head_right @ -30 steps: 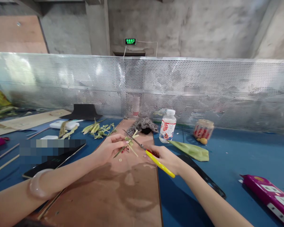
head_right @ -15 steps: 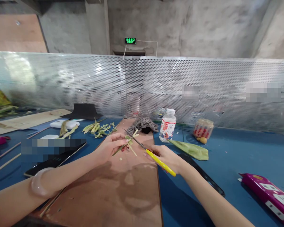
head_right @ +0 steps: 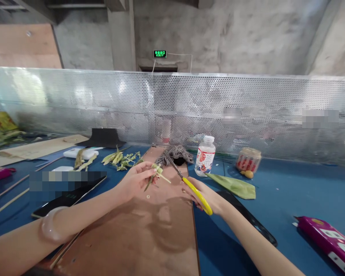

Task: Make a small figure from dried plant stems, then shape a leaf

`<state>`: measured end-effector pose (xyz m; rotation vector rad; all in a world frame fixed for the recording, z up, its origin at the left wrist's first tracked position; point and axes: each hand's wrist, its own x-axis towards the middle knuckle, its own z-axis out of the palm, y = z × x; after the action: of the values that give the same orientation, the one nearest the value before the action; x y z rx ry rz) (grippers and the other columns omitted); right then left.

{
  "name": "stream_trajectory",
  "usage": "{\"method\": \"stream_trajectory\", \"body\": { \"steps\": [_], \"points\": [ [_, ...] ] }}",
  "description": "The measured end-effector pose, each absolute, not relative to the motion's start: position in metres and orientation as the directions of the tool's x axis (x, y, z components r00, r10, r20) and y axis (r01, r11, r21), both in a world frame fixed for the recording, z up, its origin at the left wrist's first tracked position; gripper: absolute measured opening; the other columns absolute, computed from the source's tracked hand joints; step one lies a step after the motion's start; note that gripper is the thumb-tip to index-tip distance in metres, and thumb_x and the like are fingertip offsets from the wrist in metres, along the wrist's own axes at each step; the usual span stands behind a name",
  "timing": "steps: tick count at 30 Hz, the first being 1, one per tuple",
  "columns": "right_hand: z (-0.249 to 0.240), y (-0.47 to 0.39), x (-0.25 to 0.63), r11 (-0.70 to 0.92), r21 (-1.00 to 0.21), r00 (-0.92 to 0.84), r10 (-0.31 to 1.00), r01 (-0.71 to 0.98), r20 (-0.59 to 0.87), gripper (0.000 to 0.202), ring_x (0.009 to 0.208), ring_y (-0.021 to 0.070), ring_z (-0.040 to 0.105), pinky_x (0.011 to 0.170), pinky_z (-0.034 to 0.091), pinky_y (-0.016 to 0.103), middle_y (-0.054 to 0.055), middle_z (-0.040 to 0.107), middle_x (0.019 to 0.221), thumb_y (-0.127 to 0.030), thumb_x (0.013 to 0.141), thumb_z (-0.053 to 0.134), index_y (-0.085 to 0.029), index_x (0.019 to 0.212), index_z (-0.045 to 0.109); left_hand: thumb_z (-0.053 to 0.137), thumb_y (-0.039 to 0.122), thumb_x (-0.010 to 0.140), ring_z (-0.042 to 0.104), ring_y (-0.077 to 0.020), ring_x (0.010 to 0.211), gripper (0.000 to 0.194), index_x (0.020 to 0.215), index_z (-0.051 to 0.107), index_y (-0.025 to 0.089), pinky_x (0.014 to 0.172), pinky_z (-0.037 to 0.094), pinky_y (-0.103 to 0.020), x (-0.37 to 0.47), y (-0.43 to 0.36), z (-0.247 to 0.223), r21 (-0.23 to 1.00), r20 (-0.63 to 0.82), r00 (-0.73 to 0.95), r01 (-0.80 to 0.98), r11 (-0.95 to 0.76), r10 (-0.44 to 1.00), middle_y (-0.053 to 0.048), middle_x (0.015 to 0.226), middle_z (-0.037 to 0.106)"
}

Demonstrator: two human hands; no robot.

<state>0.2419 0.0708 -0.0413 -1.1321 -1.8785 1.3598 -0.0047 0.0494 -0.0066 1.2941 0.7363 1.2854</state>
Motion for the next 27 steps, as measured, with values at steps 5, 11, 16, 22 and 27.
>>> {"method": "stream_trajectory", "body": {
  "steps": [5,11,16,22,27],
  "points": [
    [-0.047,0.067,0.226,0.062,-0.99,-0.384,0.923,0.127,0.009,0.046,0.039,0.0047,0.028,0.03,0.028,0.015,-0.009,0.032,0.057,-0.067,0.078,0.047,-0.022,0.084,0.047,0.072,0.024,0.071,0.064,-0.0143,0.074,0.035,0.105,0.062,0.019,0.076,0.051,-0.033,-0.006,0.052,-0.008,0.902,0.27,0.146,-0.384,-0.197,0.952,-0.005,0.091,0.068],
    [-0.042,0.047,0.215,0.101,-0.974,-0.431,0.902,0.201,0.005,0.042,0.043,0.0057,0.033,0.037,0.03,0.016,-0.008,0.035,0.059,-0.063,0.08,0.049,-0.023,0.09,0.046,0.074,0.025,0.07,0.064,-0.0138,0.078,0.029,0.097,0.063,0.019,0.075,0.053,-0.031,-0.009,0.053,-0.008,0.865,0.314,0.013,-0.416,-0.28,0.949,-0.003,0.092,0.069],
    [-0.047,0.047,0.214,0.096,-0.974,-0.446,0.895,0.205,-0.005,0.042,0.042,0.0063,0.032,0.037,0.028,0.018,-0.008,0.034,0.057,-0.064,0.081,0.046,-0.023,0.09,0.047,0.075,0.023,0.068,0.063,-0.0111,0.069,0.028,0.092,0.063,0.017,0.067,0.053,-0.026,-0.008,0.054,-0.005,0.852,0.294,-0.06,-0.436,-0.29,0.954,-0.001,0.084,0.069],
    [-0.043,0.046,0.211,0.121,-0.971,-0.406,0.914,0.206,0.027,0.044,0.044,0.0053,0.031,0.038,0.028,0.017,-0.008,0.034,0.059,-0.065,0.078,0.049,-0.021,0.086,0.045,0.075,0.024,0.068,0.063,-0.0107,0.068,0.024,0.087,0.064,0.014,0.063,0.051,-0.023,-0.013,0.058,-0.003,0.857,0.265,-0.072,-0.44,-0.269,0.962,-0.002,0.081,0.069],
    [-0.04,0.052,0.215,0.171,-0.972,-0.296,0.948,0.16,0.118,0.045,0.04,0.0049,0.028,0.037,0.027,0.018,-0.009,0.031,0.057,-0.066,0.079,0.047,-0.022,0.085,0.043,0.073,0.021,0.07,0.061,-0.0091,0.068,0.016,0.083,0.065,0.016,0.063,0.05,-0.021,-0.014,0.056,-0.002,0.865,0.318,0.01,-0.413,-0.286,0.948,-0.001,0.08,0.068]
  ]
}}
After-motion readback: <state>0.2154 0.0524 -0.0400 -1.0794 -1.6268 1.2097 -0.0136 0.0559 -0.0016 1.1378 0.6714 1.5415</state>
